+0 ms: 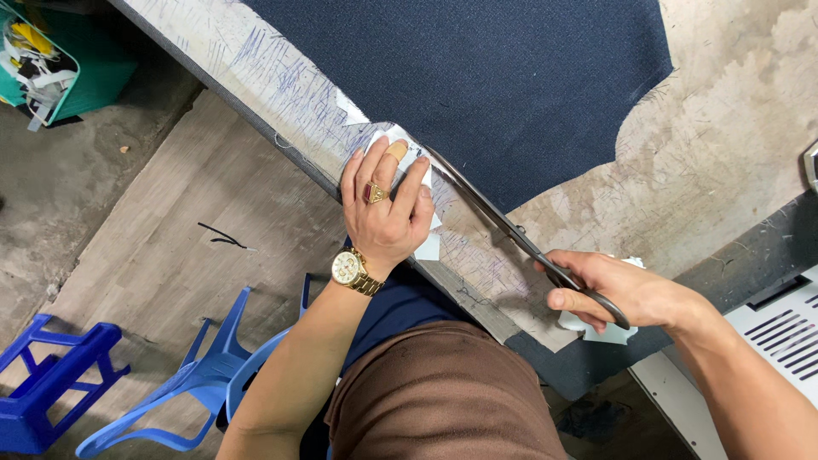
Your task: The person aligns a white paper pattern on a dark blue fabric and cuts the fabric along the pattern edge using shears. They then measure and mark the paper pattern with a ruler and chalk, and cut the paper along the marked lines.
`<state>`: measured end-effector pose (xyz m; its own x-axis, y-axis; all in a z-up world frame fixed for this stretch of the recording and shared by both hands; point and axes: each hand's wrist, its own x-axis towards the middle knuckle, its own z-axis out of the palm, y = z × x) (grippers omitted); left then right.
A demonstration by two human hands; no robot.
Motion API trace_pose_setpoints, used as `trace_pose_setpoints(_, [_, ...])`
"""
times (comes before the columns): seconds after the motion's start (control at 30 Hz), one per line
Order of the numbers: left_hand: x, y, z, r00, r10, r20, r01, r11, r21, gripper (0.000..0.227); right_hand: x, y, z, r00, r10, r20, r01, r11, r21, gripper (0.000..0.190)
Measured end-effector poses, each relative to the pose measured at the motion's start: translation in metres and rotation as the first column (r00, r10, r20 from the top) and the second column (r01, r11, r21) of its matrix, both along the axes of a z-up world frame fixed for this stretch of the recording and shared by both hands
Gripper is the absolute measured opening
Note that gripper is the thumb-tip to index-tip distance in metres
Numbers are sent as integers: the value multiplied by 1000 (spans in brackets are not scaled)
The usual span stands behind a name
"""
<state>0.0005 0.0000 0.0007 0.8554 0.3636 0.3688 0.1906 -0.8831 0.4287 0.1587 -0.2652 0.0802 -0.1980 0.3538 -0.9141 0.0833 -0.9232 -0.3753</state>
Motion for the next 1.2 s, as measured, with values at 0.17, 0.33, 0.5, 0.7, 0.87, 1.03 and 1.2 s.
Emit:
trace_pose_setpoints(0.17, [1, 0, 0, 999, 17, 48, -18, 1000, 19, 25, 2, -1, 1, 990, -86, -113, 85, 996, -13, 36])
trace_pose_setpoints(0.33, [-1, 1, -2, 999, 16, 50, -17, 1000, 10, 30, 9, -12, -8, 979, -117, -165, 131, 988, 77, 59])
trace_pose_setpoints(0.5, [1, 0, -1, 998, 24, 56, -25, 999, 22, 27, 12, 1, -11, 984, -100, -151, 111, 991, 72, 60])
trace_pose_setpoints(0.7, [-2, 0, -4, 999, 13, 49, -13, 1000, -1, 27, 11, 14, -12, 993, -73, -89, 82, 991, 103, 60])
trace_pose_setpoints(0.87, [0, 0, -3, 998, 16, 54, -16, 1000, -8, 26, 12, 27, -5, 1000, 16, -16, -14, 996, 85, 53])
trace_pose_setpoints(1.03, [-1, 0, -2, 998, 20, 53, -20, 1000, -5, 25, 16, 21, -10, 998, -12, -66, 18, 995, 102, 59])
trace_pose_setpoints(1.2, [-1, 0, -2, 998, 17, 55, -17, 1000, -9, 25, 21, 22, -17, 996, -27, -83, 36, 994, 106, 58])
